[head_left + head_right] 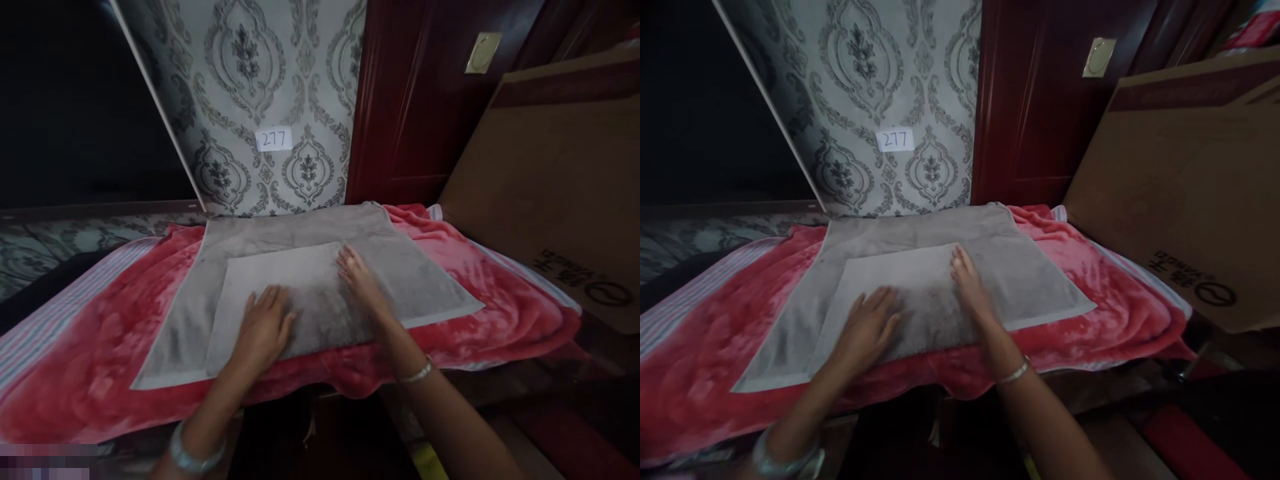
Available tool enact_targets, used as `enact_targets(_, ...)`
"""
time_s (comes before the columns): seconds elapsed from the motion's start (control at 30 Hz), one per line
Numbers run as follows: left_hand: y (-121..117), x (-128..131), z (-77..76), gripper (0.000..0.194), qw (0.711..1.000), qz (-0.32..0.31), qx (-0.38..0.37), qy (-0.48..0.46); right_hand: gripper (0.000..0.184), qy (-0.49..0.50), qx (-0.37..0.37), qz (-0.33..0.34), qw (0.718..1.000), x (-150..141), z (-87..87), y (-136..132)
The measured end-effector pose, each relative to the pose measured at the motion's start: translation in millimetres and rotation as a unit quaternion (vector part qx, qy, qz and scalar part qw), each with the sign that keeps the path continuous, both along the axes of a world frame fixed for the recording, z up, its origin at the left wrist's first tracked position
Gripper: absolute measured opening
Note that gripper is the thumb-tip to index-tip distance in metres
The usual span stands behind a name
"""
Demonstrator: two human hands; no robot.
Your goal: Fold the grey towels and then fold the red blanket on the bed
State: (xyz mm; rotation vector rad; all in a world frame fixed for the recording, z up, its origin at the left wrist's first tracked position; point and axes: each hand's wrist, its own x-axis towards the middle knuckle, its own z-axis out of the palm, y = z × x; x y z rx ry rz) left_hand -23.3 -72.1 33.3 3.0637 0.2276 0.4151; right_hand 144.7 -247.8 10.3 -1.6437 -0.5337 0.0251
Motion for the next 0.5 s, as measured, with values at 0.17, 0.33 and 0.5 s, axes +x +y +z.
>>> enact_targets(0.17, -48.1, 56.3, -15.5, 0.063, 0.996, -0.077, -0.010, 0.050, 0.062, 0.105, 0.089, -0.004, 0.990, 38.6, -4.6, 37.7)
enact_targets(0.33, -51.8, 54.7, -48.4, 0.062, 0.992, -0.109, 0.000, 0.061, 0.064, 0.082, 0.108, -0.023, 0.990, 43.6, -46.5, 42.4)
enact_targets(0.5, -38.6, 34.9, -46.7, 0.067, 0.997, -0.046, -0.002, 0.058, 0.067, 0.073, 0.112, -0.020, 0.991, 46.9, -54.1, 41.6)
